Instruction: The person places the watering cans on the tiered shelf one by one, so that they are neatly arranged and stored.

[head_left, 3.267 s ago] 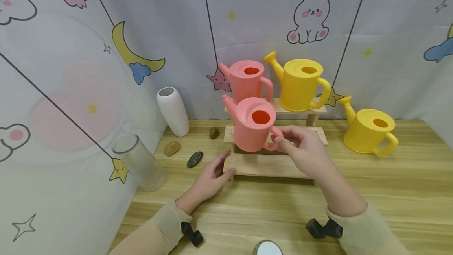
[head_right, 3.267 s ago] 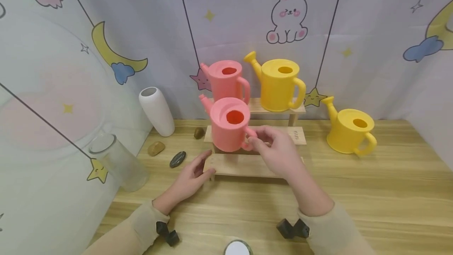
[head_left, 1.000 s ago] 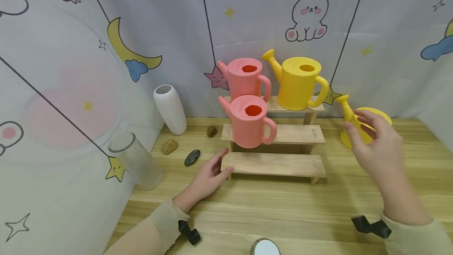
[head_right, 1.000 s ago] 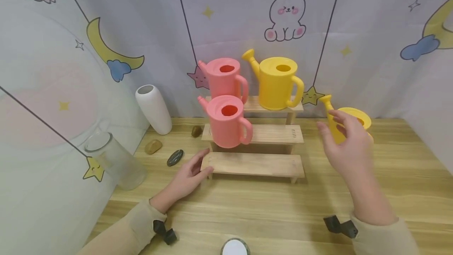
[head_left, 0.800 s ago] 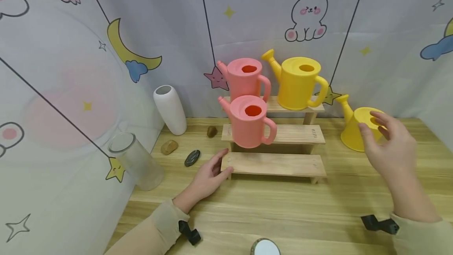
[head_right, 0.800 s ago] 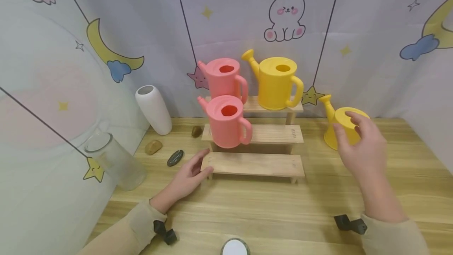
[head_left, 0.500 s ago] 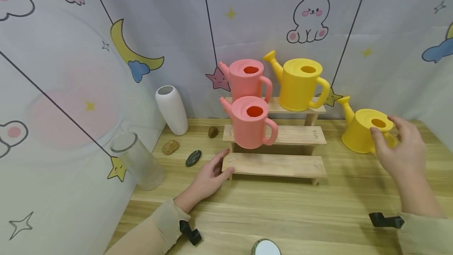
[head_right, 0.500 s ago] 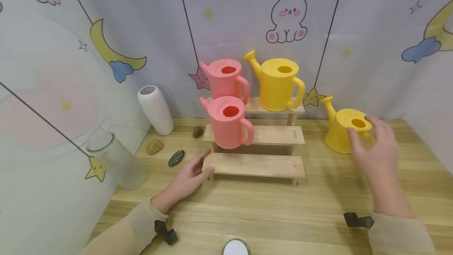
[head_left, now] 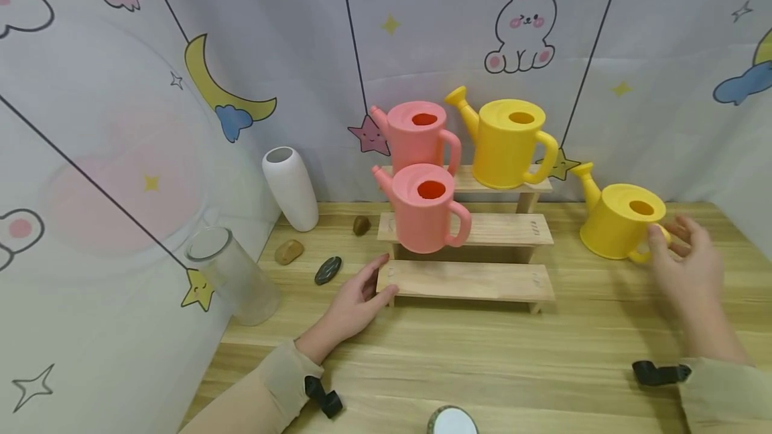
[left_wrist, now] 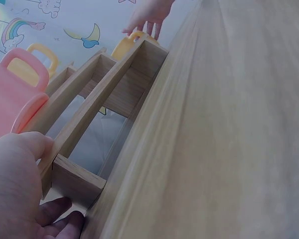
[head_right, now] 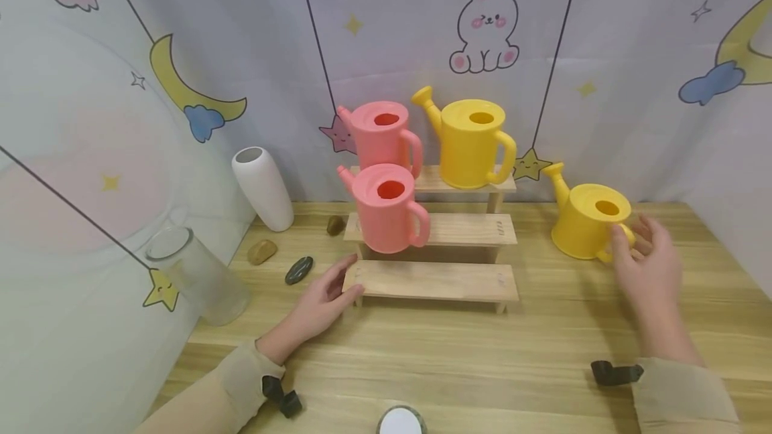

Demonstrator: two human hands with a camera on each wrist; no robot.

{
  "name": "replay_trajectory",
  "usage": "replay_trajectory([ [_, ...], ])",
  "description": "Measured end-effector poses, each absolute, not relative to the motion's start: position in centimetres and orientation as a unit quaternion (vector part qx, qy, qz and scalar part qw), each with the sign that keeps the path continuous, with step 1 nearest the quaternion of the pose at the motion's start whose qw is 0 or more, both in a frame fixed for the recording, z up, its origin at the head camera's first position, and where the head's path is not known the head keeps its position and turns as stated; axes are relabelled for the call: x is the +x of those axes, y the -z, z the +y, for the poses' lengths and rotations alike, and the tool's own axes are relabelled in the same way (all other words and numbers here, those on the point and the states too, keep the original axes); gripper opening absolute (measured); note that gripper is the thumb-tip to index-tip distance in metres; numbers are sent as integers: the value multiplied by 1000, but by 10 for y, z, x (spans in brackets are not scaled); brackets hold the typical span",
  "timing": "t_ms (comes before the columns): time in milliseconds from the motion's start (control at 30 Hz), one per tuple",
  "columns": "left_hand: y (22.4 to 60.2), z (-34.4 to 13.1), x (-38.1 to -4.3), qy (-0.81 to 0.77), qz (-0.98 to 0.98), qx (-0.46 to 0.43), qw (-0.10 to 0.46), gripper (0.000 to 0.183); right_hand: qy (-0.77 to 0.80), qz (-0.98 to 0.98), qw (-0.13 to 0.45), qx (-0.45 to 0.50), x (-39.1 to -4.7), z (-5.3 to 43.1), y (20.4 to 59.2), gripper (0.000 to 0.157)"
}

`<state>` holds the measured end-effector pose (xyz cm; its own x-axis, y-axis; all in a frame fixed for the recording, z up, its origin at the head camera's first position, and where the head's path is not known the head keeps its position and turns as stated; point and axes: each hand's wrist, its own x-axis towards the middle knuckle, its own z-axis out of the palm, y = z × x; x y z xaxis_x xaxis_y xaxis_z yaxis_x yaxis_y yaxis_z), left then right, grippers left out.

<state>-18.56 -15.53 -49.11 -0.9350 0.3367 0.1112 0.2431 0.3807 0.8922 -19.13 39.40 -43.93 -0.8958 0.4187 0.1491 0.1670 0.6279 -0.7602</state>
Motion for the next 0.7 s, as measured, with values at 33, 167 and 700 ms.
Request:
replay_trajectory([
  [33, 491, -155, -186, -529, 829, 175, 44, 66, -394, -892, 151, -165, -192, 398, 442, 72],
  [167, 491, -155, -186, -529, 829, 177, 43, 66, -380, -901, 139, -154, -192, 407, 451, 72],
  [700, 490, -155, -185, -534, 825, 177, 45, 66, -413, -897, 113, -108, -191, 399, 446, 68],
])
